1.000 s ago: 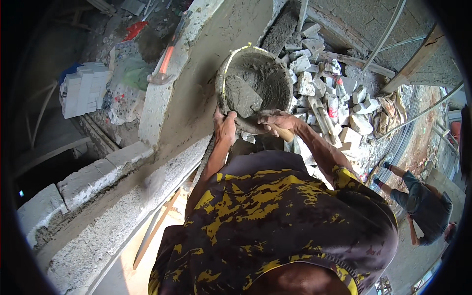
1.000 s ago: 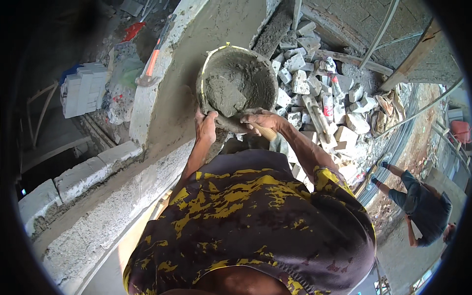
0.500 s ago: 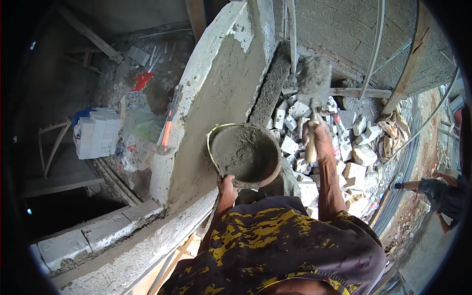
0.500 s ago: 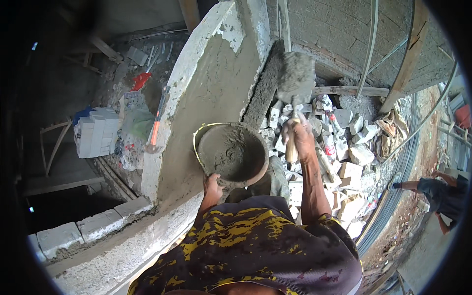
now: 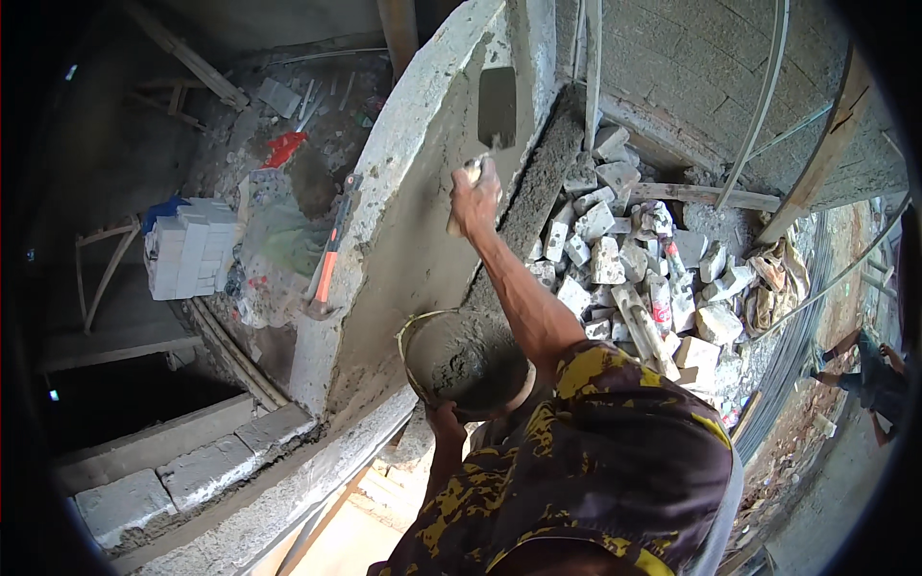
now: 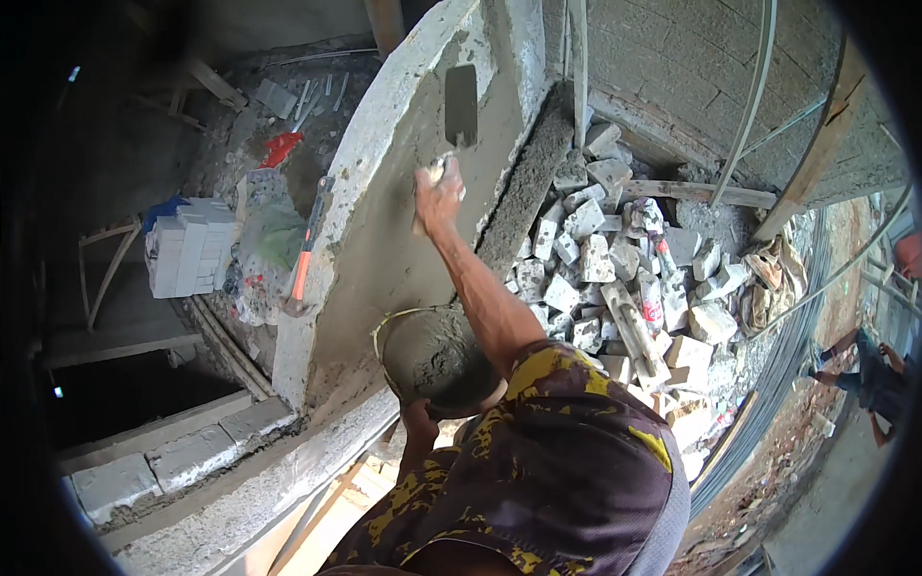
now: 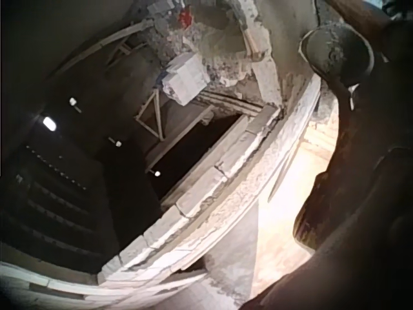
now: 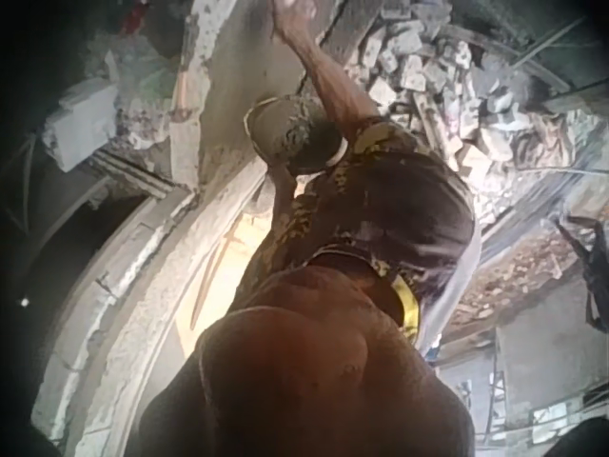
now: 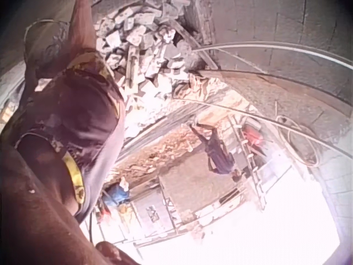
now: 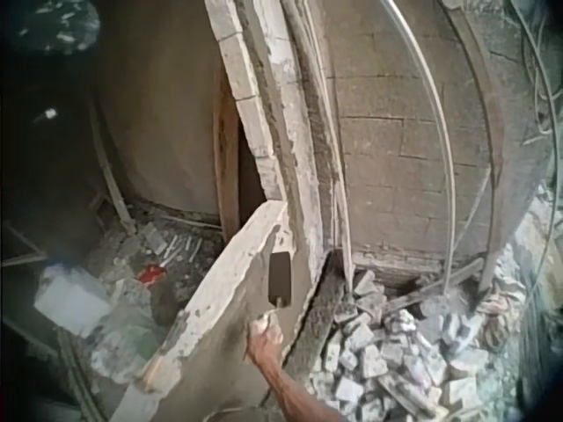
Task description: The person applies wet cement to a concrete wall using a trowel, scooping the mixture from a bucket and smoothing it across the surface. They move the trowel repeatedly to level the layer of cement.
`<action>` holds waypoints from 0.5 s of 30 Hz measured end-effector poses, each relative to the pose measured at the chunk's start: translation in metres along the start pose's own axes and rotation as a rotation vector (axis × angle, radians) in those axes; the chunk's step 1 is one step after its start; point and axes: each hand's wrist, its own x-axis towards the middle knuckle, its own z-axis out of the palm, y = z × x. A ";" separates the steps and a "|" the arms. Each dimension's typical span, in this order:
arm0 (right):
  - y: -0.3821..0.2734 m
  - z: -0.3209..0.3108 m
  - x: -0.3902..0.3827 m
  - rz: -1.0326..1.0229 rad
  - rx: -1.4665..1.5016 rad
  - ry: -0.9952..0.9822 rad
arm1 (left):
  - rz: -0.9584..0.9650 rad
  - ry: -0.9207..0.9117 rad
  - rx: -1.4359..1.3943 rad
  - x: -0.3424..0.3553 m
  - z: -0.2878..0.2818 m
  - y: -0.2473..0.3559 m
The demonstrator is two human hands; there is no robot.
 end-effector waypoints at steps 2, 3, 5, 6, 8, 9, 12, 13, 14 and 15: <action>0.010 -0.047 -0.068 0.167 0.165 -0.164 | 0.085 -0.053 -0.051 0.002 -0.008 -0.006; 0.013 -0.081 -0.099 0.191 0.095 -0.262 | 0.074 -0.065 0.020 0.005 -0.008 -0.005; 0.026 -0.154 -0.146 -0.638 -0.801 -0.489 | 0.158 -0.135 0.251 0.008 -0.002 0.001; 0.036 -0.192 -0.168 -0.424 -0.824 -0.660 | 0.175 -0.220 0.267 0.009 0.001 0.008; 0.067 -0.245 -0.182 -0.562 -0.890 -1.123 | -0.156 -0.055 -0.098 0.009 0.025 0.024; 0.086 -0.260 -0.189 -1.094 -1.073 -0.866 | -0.090 -0.044 0.024 0.004 0.034 0.035; 0.148 -0.250 -0.194 -1.022 -1.373 -0.797 | 0.131 -0.002 0.293 -0.015 0.062 0.069; 0.159 -0.251 -0.201 -1.028 -1.361 -0.884 | 0.208 -0.120 0.312 -0.022 0.066 0.081; 0.166 -0.239 -0.198 -1.043 -1.393 -0.935 | 0.323 -0.228 0.308 -0.028 0.066 0.093; 0.165 -0.239 -0.198 -1.816 -1.404 -0.525 | 0.386 -0.222 0.417 -0.034 0.067 0.102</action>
